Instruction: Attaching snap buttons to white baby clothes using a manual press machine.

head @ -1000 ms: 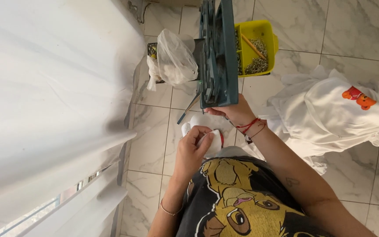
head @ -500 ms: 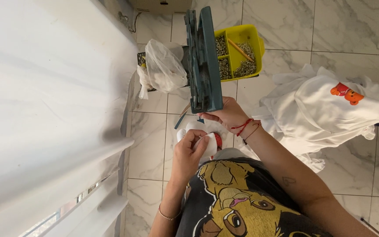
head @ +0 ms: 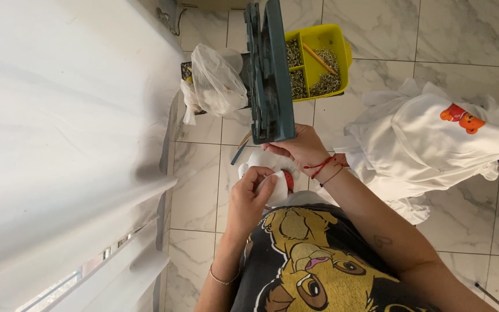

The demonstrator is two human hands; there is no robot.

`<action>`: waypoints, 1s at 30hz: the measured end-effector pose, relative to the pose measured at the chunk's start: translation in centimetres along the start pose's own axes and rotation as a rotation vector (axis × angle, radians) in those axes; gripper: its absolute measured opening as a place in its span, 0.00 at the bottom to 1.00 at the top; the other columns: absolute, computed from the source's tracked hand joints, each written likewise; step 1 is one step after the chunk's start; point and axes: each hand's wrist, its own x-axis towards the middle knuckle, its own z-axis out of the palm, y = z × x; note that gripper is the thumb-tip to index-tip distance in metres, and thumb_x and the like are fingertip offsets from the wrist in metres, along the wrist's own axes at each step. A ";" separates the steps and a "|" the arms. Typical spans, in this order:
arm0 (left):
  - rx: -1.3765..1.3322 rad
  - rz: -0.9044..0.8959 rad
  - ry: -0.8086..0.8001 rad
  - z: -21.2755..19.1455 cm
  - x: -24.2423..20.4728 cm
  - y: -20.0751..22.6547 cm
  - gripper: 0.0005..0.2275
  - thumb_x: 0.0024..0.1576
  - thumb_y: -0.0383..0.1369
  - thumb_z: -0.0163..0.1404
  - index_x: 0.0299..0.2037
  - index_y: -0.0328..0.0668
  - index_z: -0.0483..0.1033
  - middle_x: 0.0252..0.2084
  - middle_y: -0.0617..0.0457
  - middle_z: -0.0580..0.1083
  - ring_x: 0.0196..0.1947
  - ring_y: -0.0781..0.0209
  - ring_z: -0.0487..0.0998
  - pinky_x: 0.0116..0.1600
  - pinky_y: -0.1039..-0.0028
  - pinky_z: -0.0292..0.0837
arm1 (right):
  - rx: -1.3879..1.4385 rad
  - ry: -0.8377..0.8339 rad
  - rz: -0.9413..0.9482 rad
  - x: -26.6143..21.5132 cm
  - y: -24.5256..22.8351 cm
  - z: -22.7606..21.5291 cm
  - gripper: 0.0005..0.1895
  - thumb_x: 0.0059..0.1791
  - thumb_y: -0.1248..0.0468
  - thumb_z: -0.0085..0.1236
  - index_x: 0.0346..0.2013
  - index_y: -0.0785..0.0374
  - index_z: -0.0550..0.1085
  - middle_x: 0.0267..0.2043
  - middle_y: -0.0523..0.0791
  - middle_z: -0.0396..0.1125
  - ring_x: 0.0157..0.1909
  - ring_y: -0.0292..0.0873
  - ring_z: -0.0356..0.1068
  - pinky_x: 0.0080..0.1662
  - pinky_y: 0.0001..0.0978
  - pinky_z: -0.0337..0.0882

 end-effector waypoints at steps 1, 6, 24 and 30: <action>0.000 0.001 0.001 0.0 0.0 0.0 0.05 0.51 0.30 0.48 0.32 0.35 0.72 0.19 0.44 0.67 0.21 0.59 0.68 0.24 0.77 0.70 | -0.001 -0.002 -0.001 -0.1 0.0 0.0 0.10 0.35 0.78 0.56 0.31 0.71 0.72 0.30 0.56 0.68 0.31 0.51 0.70 0.36 0.34 0.74; 0.046 0.022 0.037 -0.3 -0.3 0.5 0.05 0.50 0.29 0.48 0.32 0.35 0.72 0.19 0.43 0.67 0.22 0.59 0.67 0.27 0.75 0.67 | -0.033 0.007 -0.032 -0.9 -0.8 0.8 0.10 0.35 0.77 0.57 0.30 0.70 0.72 0.28 0.56 0.68 0.30 0.51 0.71 0.35 0.34 0.74; 0.026 0.006 0.041 -0.5 -0.4 1.4 0.05 0.50 0.28 0.48 0.32 0.33 0.72 0.21 0.39 0.68 0.25 0.52 0.68 0.32 0.70 0.67 | -0.142 -0.006 -0.025 0.0 -0.6 -0.1 0.08 0.35 0.76 0.58 0.28 0.69 0.73 0.27 0.53 0.68 0.29 0.47 0.71 0.36 0.36 0.73; 0.045 -0.007 0.047 -0.2 -0.4 1.2 0.05 0.51 0.29 0.47 0.32 0.34 0.72 0.19 0.43 0.68 0.23 0.56 0.67 0.31 0.72 0.67 | -0.034 -0.034 0.002 -0.7 -1.4 1.0 0.09 0.35 0.76 0.57 0.29 0.73 0.72 0.28 0.56 0.67 0.31 0.49 0.70 0.37 0.35 0.73</action>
